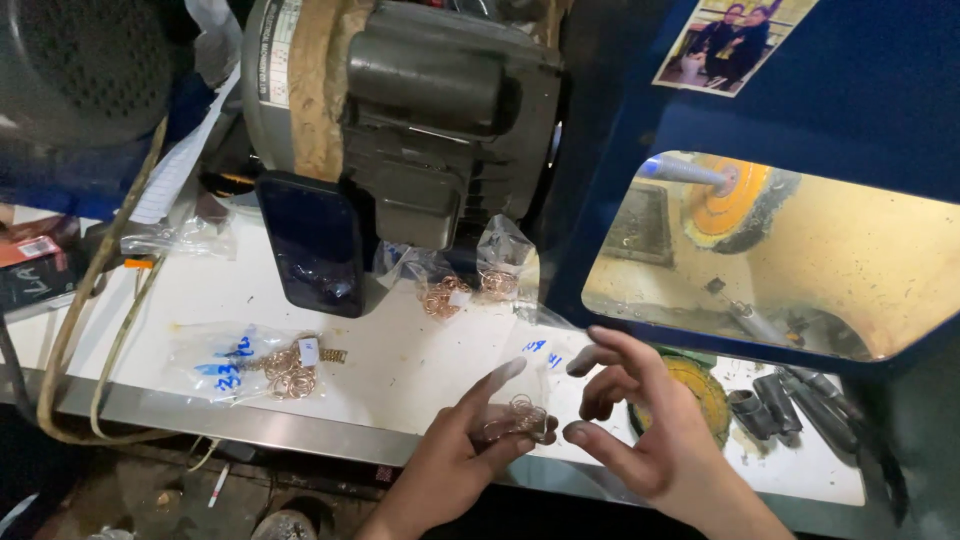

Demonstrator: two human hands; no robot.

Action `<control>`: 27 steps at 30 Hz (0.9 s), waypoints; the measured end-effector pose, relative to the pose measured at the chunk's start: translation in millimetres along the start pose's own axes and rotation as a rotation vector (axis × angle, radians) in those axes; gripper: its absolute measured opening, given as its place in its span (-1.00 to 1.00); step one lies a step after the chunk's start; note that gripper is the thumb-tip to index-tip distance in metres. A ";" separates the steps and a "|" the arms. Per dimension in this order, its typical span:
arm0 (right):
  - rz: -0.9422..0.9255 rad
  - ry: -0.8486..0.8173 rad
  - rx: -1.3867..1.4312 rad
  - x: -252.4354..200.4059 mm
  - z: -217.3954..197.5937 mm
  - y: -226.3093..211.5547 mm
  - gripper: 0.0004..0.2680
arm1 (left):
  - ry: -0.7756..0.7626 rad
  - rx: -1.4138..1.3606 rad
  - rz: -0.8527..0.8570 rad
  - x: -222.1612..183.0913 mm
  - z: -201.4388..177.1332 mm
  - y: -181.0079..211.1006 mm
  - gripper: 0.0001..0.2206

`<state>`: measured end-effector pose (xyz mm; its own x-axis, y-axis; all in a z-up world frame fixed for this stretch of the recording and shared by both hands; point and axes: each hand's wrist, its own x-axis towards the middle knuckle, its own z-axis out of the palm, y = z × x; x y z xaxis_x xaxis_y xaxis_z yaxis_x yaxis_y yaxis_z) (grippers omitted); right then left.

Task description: Polishing small jewelry rings and components using a handheld rotary tool and a bench-mounted polishing wheel.

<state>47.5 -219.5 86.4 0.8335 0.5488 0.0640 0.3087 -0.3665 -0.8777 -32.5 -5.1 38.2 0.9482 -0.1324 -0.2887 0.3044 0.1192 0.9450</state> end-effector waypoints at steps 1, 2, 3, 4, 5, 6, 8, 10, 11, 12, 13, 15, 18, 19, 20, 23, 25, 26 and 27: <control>0.000 -0.008 0.003 -1.5 4.3 1.7 -0.38 | 0.007 -0.003 -0.003 -3.3 -0.1 6.0 -0.34; 0.030 -0.010 0.097 -3.6 8.3 3.3 -0.36 | 0.015 0.024 -0.068 -6.3 -0.1 12.4 -0.29; 0.060 -0.011 0.192 -5.8 11.8 5.1 -0.33 | 0.023 0.050 -0.133 -9.1 0.5 18.9 -0.23; 0.061 -0.012 0.195 -4.0 13.9 0.0 -0.33 | 0.024 0.051 -0.136 -10.4 0.6 19.4 -0.23; 0.227 -0.022 0.220 -2.3 15.6 -5.0 -0.37 | 0.001 0.005 -0.118 -11.7 0.9 20.1 -0.20; 0.392 -0.031 0.242 -1.0 17.1 -10.1 -0.40 | -0.022 -0.042 -0.099 -13.0 1.7 20.6 -0.16; 0.395 -0.013 0.247 -0.4 20.8 -2.5 -0.41 | -0.034 -0.024 -0.072 -14.4 1.9 18.0 -0.14; 0.397 0.005 0.249 1.3 23.6 -0.7 -0.43 | -0.046 -0.007 -0.043 -16.0 2.1 15.9 -0.13; 0.413 0.021 0.233 2.7 24.9 -2.6 -0.43 | -0.063 0.029 -0.002 -17.2 2.0 15.1 -0.12; 0.429 0.038 0.217 4.4 26.2 -4.4 -0.44 | -0.081 0.065 0.040 -18.2 1.7 14.4 -0.12; 0.429 0.037 0.217 -0.4 27.3 2.2 -0.44 | -0.079 0.064 0.040 -18.9 1.5 14.2 -0.12; 0.255 0.069 0.226 -6.5 29.5 14.6 -0.46 | -0.046 0.315 0.036 -19.0 -0.9 16.1 -0.09; 0.335 0.113 0.021 -19.0 14.6 21.0 -0.54 | 0.002 0.368 0.197 -19.2 -20.1 2.0 -0.20; 0.325 0.109 0.022 -21.4 10.2 34.9 -0.54 | 0.011 0.372 0.201 -15.6 -30.1 -0.8 -0.20; 0.210 0.137 0.038 -25.3 5.9 48.8 -0.66 | 0.162 0.539 0.171 -12.7 -39.4 -4.5 -0.35; 0.117 0.183 0.069 -31.6 -2.3 66.7 -0.82 | 0.426 0.822 0.242 2.2 -58.9 -13.3 -0.46; 0.139 0.208 0.087 -35.5 -5.5 70.2 -0.86 | 0.534 0.941 0.352 12.9 -63.2 -14.7 -0.47; 0.204 0.215 0.103 -37.5 -7.4 71.3 -0.87 | 0.553 1.016 0.322 18.0 -62.5 -12.8 -0.44; 0.269 0.222 0.119 -39.6 -9.6 72.5 -0.89 | 0.573 1.090 0.291 23.3 -61.4 -10.8 -0.42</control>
<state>41.3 -275.0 24.8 0.9607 0.2639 -0.0862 0.0210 -0.3785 -0.9253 -8.1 50.9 11.9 0.9537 0.2385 0.1833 0.1046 -0.8343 0.5413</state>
